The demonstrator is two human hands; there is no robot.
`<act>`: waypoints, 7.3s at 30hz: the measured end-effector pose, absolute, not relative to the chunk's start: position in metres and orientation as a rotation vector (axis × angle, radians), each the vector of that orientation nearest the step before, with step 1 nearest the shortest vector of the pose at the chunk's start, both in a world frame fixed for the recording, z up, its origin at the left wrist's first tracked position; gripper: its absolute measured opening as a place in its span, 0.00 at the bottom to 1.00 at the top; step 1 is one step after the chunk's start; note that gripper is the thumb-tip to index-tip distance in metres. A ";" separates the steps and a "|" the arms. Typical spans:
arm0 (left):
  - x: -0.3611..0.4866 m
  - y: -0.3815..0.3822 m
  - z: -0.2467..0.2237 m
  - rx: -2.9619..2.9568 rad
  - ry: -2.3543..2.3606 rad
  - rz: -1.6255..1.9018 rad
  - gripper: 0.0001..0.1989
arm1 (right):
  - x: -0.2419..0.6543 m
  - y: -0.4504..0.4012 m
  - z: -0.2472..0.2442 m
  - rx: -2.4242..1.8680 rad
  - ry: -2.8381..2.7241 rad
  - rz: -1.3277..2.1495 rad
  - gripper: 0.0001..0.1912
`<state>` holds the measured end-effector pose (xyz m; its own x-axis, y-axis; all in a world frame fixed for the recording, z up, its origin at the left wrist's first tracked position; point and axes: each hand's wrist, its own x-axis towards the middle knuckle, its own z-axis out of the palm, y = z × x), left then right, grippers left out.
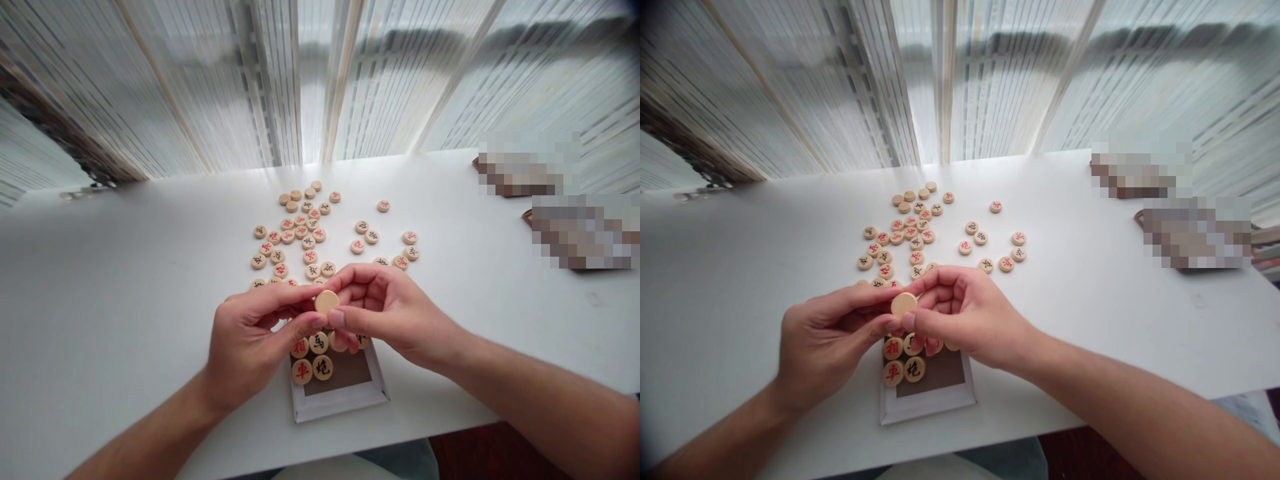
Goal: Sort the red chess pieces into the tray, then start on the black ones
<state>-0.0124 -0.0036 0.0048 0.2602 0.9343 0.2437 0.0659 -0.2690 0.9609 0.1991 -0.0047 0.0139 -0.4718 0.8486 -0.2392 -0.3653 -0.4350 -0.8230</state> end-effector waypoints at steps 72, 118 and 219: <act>-0.011 0.007 -0.001 1.294 0.989 1.132 0.06 | 0.206 -0.005 0.008 -0.943 -2.165 0.218 0.02; -0.012 0.006 -0.011 1.751 1.061 1.155 0.03 | 0.211 -0.084 -0.010 -1.310 -2.403 0.415 0.10; -0.030 0.037 -0.014 1.911 1.407 1.218 0.09 | 0.265 0.070 -0.036 -1.447 -2.006 0.281 0.06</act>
